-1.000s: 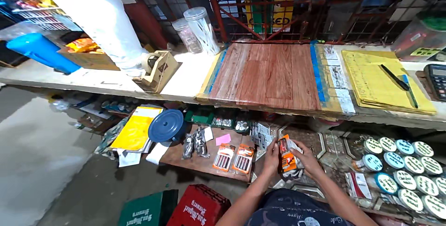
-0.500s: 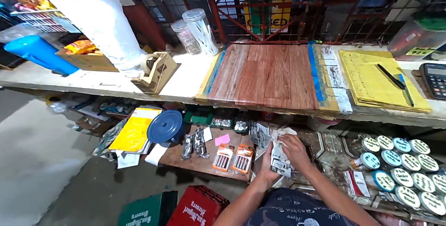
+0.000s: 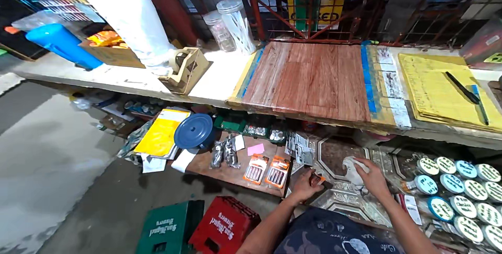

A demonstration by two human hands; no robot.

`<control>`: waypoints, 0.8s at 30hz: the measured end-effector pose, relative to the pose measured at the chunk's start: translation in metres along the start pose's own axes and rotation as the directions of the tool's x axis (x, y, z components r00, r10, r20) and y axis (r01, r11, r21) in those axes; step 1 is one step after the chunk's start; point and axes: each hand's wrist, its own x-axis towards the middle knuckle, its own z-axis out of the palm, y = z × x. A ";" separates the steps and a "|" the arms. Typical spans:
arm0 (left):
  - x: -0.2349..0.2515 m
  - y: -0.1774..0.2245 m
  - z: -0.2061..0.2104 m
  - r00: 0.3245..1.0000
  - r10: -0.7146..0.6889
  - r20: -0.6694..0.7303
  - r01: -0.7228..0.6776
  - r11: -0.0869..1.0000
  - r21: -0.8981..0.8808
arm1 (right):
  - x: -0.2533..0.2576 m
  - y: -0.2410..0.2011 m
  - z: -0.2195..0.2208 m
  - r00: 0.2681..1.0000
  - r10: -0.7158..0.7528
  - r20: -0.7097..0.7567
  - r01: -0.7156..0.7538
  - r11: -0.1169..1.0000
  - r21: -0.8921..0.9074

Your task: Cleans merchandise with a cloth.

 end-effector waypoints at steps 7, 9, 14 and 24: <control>-0.028 -0.033 -0.016 0.960 0.125 -0.249 -0.029 0.933 0.359 | -0.028 0.001 0.009 0.999 -0.014 -0.049 0.017 0.998 0.066; -0.035 -0.044 -0.037 0.894 0.124 -0.431 0.011 0.954 0.298 | -0.033 0.005 0.008 0.999 -0.002 -0.044 0.004 0.998 0.066; -0.017 -0.060 -0.097 0.732 -0.064 -0.678 0.240 0.956 0.169 | -0.036 0.010 0.011 0.998 0.027 -0.061 -0.023 0.998 0.065; 0.001 -0.015 -0.080 0.805 0.102 -0.585 0.080 0.957 0.278 | -0.039 -0.007 0.009 1.000 -0.003 -0.021 0.004 0.999 0.035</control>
